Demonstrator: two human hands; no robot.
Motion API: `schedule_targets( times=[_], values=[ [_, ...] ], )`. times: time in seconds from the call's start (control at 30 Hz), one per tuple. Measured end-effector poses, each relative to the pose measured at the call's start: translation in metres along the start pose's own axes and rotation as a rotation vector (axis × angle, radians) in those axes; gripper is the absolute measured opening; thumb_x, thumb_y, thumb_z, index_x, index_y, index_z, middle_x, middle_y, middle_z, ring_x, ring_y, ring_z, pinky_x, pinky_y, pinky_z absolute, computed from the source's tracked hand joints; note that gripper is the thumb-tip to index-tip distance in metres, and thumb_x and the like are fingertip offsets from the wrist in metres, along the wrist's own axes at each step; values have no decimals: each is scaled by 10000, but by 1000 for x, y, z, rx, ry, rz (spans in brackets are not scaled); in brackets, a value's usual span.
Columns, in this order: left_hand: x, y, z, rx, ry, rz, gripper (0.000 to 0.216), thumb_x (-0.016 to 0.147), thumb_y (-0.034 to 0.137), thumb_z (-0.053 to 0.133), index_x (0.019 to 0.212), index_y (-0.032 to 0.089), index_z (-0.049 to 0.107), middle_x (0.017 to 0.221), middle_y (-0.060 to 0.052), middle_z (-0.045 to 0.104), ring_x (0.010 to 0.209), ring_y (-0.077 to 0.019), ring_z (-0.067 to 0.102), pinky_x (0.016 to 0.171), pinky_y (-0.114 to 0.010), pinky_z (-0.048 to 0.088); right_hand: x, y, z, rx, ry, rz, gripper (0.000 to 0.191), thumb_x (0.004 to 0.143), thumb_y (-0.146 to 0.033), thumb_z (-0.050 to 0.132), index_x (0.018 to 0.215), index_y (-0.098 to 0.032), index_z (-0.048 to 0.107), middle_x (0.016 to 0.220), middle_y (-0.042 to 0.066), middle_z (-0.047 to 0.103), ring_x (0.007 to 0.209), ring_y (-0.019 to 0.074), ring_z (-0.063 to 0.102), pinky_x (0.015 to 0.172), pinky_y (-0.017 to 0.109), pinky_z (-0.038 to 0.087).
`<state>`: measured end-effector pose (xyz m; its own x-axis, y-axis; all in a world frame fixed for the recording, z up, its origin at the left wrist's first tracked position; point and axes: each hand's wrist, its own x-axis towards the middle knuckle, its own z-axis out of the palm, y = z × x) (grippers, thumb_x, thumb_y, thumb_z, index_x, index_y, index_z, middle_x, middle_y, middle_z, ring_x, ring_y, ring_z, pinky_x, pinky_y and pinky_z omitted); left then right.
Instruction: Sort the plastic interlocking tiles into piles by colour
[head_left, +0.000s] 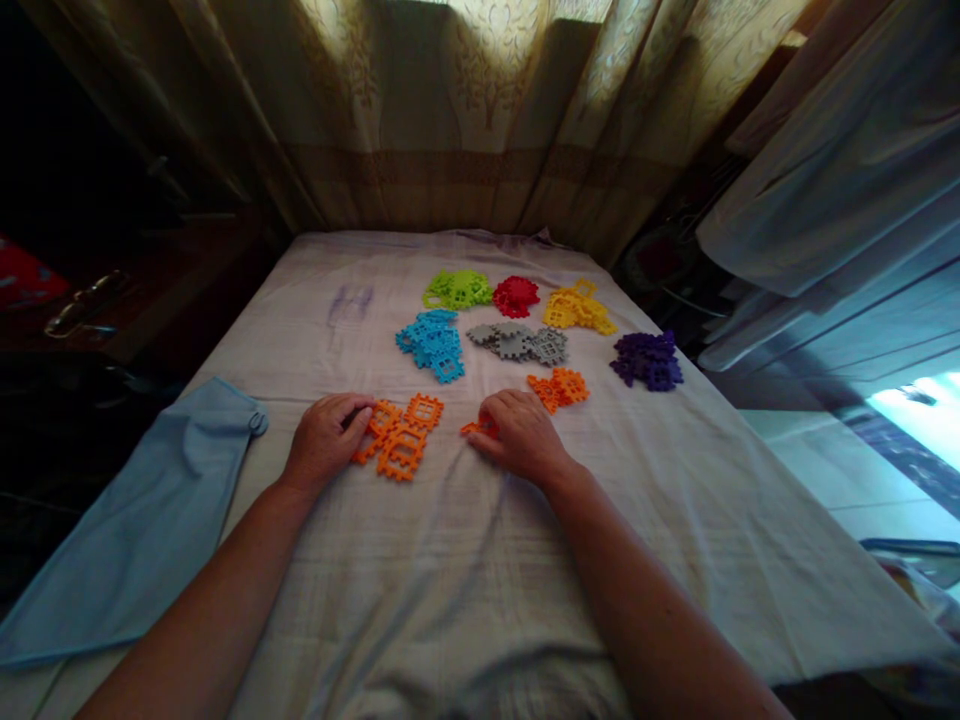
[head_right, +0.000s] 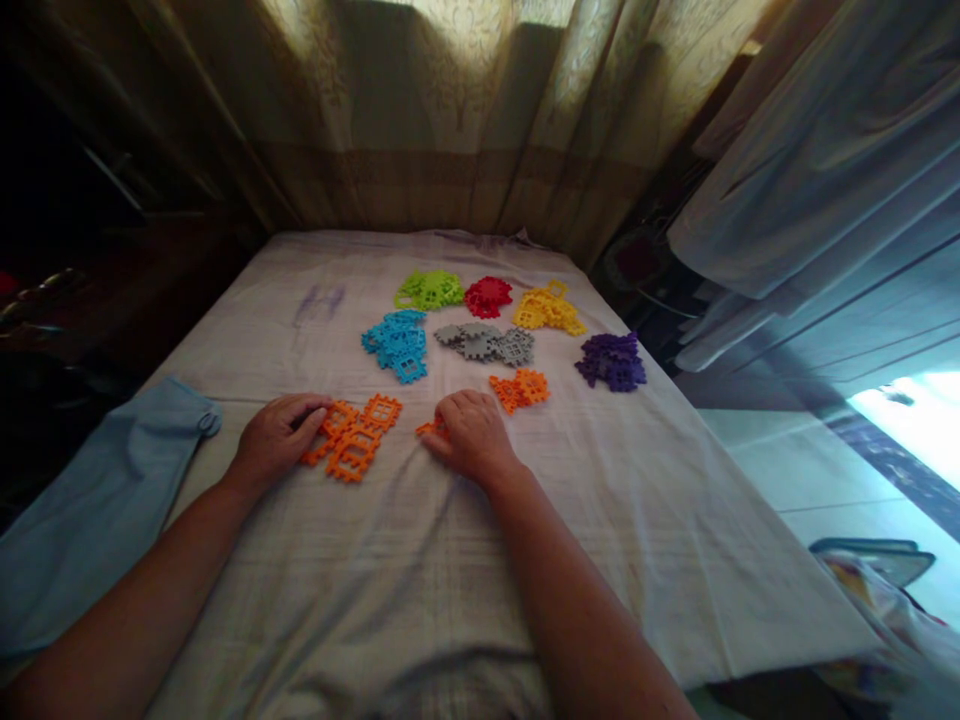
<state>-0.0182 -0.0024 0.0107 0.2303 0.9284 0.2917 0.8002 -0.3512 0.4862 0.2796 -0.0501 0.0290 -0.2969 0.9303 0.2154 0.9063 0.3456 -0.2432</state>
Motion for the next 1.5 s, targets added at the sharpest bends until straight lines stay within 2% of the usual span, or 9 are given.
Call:
schedule_targets(
  times=[0.07,0.17,0.23,0.43,0.83,1.07,1.23,1.37,1.5],
  values=[
    [0,0,0,0,4,0,354,870,428,456,954,239,744,1029,-54,774,993,-243,685,961,-391,522,1,5,-2,-17,104,46,225,872,-428,649,905,-206,665,943,94,705,953,260,603,928,400,412],
    [0,0,0,1,7,2,358,871,431,457,956,236,745,1027,-60,774,985,-245,686,959,-397,524,-1,22,-9,-43,284,173,228,890,-390,600,983,-200,685,932,94,712,948,267,604,910,394,398],
    [0,0,1,1,8,0,363,868,435,455,954,233,745,1024,-63,774,983,-246,687,961,-395,524,-4,37,-12,-85,340,281,244,899,-380,573,1001,-196,696,933,101,715,943,272,601,889,397,392],
    [0,1,1,-6,7,1,376,866,443,444,944,228,743,1015,-66,773,980,-246,687,955,-387,522,-13,65,-14,-177,387,459,265,894,-402,564,951,-189,711,959,125,706,944,282,574,849,408,381],
    [1,2,-1,5,-2,9,396,871,443,432,955,210,741,1026,-74,772,993,-244,687,967,-384,518,-10,64,-10,-208,320,550,261,873,-370,598,986,-167,718,1025,146,682,995,301,543,862,424,364],
    [1,2,1,6,4,7,396,866,435,435,947,200,743,1019,-81,773,988,-251,688,965,-401,520,-9,62,-6,-201,402,466,248,871,-366,609,973,-170,721,1014,135,686,984,294,534,847,409,352],
    [0,1,1,8,-1,17,390,870,428,438,952,200,743,1015,-84,772,987,-254,689,958,-407,523,-4,44,-3,-113,458,286,194,895,-287,568,944,-183,725,1011,121,695,987,277,566,905,420,390],
    [1,1,0,9,-1,25,379,876,426,442,951,204,740,1017,-77,772,987,-248,687,959,-405,523,1,13,5,13,299,51,292,905,-274,575,1151,-175,698,1181,129,686,1114,267,577,1011,422,398],
    [1,0,0,8,-18,60,388,890,453,450,977,202,733,1034,-79,769,1002,-247,684,969,-410,516,4,-20,18,50,58,-117,534,900,-334,621,1412,-202,546,1495,150,497,1365,300,437,1106,470,351]
  ],
)
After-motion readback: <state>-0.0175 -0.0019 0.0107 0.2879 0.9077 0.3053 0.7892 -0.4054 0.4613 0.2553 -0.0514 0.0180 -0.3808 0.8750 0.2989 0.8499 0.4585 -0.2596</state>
